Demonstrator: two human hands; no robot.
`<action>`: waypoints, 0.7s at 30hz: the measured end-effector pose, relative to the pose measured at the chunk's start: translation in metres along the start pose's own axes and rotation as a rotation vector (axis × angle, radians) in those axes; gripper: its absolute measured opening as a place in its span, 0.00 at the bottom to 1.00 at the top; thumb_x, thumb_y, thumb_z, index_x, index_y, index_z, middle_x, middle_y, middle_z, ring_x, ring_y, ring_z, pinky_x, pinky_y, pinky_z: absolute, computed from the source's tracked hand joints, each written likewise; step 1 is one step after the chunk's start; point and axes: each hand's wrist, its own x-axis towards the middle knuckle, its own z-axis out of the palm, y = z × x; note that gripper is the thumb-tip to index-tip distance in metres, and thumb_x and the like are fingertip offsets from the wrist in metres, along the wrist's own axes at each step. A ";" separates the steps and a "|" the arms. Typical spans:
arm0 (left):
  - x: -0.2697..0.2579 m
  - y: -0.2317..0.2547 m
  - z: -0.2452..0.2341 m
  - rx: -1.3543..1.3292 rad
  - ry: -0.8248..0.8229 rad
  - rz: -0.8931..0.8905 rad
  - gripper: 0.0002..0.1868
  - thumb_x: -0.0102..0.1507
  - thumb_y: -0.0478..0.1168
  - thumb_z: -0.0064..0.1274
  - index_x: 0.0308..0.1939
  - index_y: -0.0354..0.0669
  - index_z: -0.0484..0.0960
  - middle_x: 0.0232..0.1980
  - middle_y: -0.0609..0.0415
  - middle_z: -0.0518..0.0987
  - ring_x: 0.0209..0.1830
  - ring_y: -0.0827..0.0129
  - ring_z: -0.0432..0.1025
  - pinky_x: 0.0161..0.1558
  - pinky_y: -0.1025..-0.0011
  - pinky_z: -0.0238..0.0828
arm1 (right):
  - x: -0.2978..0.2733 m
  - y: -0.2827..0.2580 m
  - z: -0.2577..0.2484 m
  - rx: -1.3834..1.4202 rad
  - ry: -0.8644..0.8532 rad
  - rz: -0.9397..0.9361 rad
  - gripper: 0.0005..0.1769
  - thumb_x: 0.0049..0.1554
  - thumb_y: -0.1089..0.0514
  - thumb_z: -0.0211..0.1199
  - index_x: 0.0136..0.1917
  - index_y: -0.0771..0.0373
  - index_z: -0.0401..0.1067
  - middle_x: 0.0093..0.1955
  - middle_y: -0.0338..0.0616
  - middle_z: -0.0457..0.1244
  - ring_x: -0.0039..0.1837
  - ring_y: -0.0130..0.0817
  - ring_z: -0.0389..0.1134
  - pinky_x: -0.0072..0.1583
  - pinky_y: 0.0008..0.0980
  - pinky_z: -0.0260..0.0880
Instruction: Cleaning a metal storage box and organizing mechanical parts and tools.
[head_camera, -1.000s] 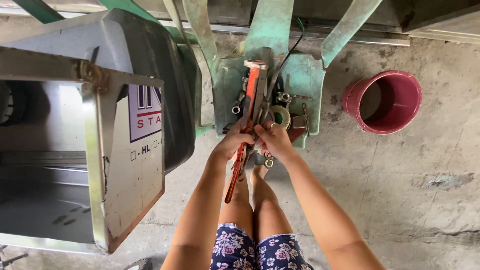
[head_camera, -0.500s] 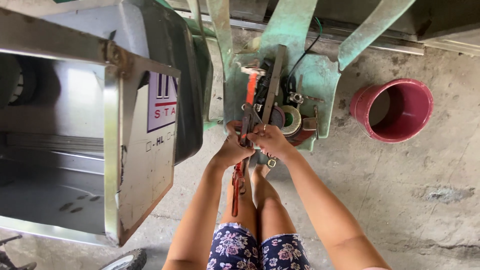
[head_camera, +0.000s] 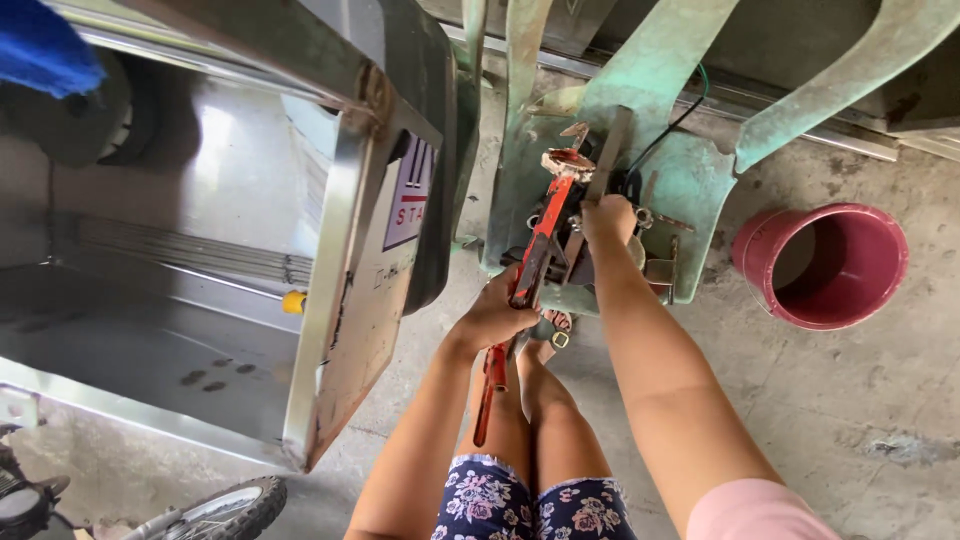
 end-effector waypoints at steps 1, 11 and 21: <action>-0.001 -0.002 0.001 -0.054 -0.005 -0.017 0.32 0.48 0.33 0.59 0.59 0.42 0.75 0.38 0.59 0.78 0.38 0.73 0.72 0.44 0.72 0.71 | 0.006 0.013 0.005 -0.025 0.084 -0.061 0.16 0.53 0.50 0.73 0.39 0.66 0.77 0.41 0.51 0.70 0.46 0.47 0.73 0.50 0.41 0.71; 0.014 -0.028 0.012 -0.122 0.003 0.055 0.21 0.49 0.30 0.58 0.47 0.39 0.77 0.36 0.61 0.75 0.35 0.75 0.69 0.39 0.74 0.70 | -0.031 0.038 -0.038 0.229 0.044 0.120 0.11 0.54 0.56 0.72 0.38 0.67 0.77 0.36 0.47 0.68 0.39 0.37 0.69 0.46 0.39 0.69; 0.011 -0.011 0.021 -0.018 -0.020 0.044 0.18 0.50 0.29 0.58 0.44 0.36 0.80 0.36 0.58 0.78 0.35 0.75 0.71 0.39 0.73 0.71 | -0.071 0.032 -0.095 0.411 -0.064 0.076 0.09 0.59 0.60 0.67 0.43 0.70 0.77 0.35 0.46 0.66 0.36 0.29 0.61 0.40 0.36 0.62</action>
